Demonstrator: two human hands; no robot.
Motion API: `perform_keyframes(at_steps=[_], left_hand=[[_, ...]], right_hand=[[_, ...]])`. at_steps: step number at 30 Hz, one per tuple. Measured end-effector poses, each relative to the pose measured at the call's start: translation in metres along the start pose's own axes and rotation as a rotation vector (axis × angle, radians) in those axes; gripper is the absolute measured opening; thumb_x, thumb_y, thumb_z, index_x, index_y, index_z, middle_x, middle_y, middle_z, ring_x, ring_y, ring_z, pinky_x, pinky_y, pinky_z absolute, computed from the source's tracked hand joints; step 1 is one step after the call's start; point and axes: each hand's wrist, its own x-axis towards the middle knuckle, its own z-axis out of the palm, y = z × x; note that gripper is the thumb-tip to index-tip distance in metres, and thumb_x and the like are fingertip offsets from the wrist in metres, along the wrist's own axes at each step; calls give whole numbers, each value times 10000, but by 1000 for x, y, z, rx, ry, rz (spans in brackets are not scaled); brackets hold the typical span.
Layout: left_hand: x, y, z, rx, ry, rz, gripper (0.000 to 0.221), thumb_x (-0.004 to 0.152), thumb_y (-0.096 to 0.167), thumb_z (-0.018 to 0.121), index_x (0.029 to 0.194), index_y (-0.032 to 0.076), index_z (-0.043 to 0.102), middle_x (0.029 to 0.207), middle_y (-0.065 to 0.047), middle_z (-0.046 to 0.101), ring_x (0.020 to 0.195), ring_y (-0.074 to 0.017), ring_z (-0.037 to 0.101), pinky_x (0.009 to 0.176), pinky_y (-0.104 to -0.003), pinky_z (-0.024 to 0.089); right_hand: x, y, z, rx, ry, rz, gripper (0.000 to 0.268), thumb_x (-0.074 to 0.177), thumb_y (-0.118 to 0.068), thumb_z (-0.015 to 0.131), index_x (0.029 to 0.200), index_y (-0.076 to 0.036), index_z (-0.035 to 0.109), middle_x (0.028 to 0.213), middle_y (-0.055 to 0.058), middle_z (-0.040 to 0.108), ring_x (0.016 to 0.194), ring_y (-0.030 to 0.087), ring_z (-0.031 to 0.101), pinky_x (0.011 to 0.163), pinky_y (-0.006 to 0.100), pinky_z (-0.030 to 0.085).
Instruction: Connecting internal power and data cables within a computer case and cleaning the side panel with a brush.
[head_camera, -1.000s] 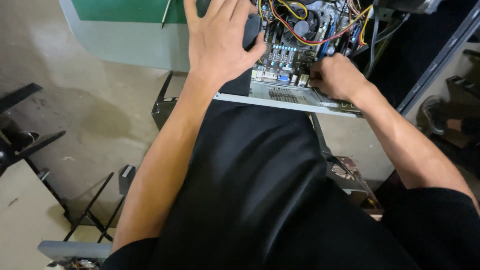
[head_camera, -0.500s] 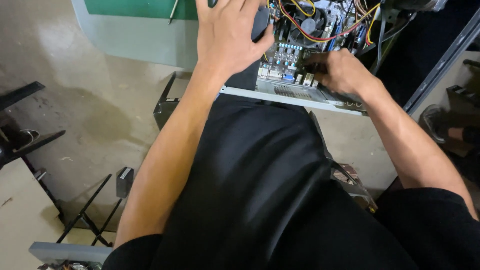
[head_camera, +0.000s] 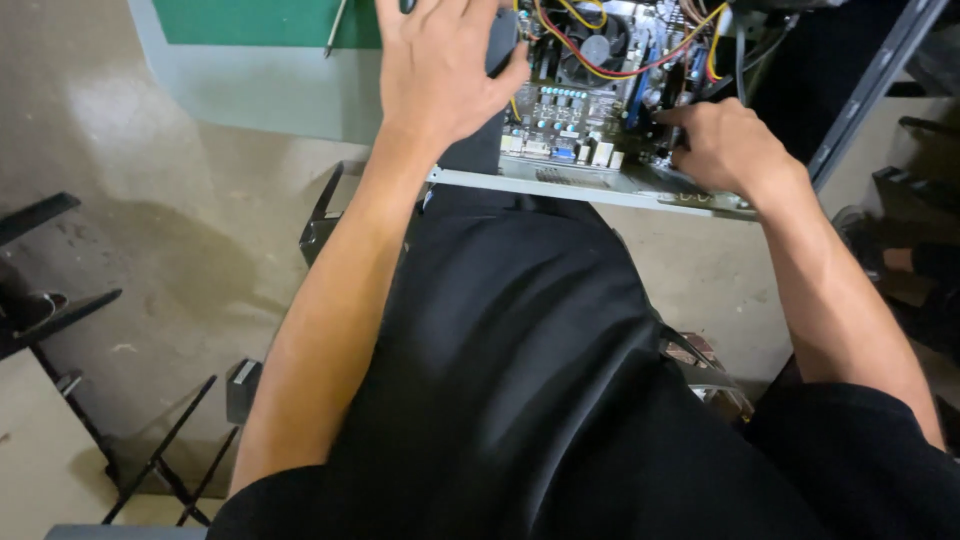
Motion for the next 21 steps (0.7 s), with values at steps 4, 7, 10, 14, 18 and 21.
perform_keyframes(at_steps=[4,7,10,14,18,21], left_hand=[[2,3,-3,-27,1,-24,258,909,352,773,1010,143,661,946,25,662,881,-253,629,988,-531,323],[3,2,-3,-58,-10,-43,252,888,341,781,992,157,643,930,56,659,872,-242,641,1005,-529,304],[4,2,-5,-55,-2,-41,247,861,334,779,984,168,643,914,74,661,853,-240,645,996,-519,303],[8,5,-12,-89,35,0,258,851,267,802,983,137,622,928,71,644,910,-223,618,1016,-535,290],[11,7,-18,-27,62,47,239,851,268,791,958,137,622,924,69,631,912,-200,605,963,-477,322],[13,9,-22,-24,41,52,250,845,281,780,1006,139,653,982,46,642,919,-216,585,900,-464,333]], right_hand=[[-7,-10,-4,23,-30,45,770,900,8,512,1629,-229,438,1149,429,613,924,605,657,756,632,515],[-10,-14,-5,44,-7,94,781,949,47,507,1672,-207,357,1147,401,622,789,528,694,606,587,555],[-1,1,5,-5,42,105,799,945,-1,567,1679,-223,344,1152,444,628,977,636,653,780,647,547],[0,13,10,-4,63,69,782,928,-55,556,1667,-237,378,1057,447,638,906,641,643,733,641,530],[-24,10,-1,93,-8,98,672,965,-45,537,1616,-193,459,1068,437,644,712,541,663,675,620,507],[-24,17,2,67,-57,104,633,971,-64,481,1559,-289,544,962,370,689,623,449,627,597,548,469]])
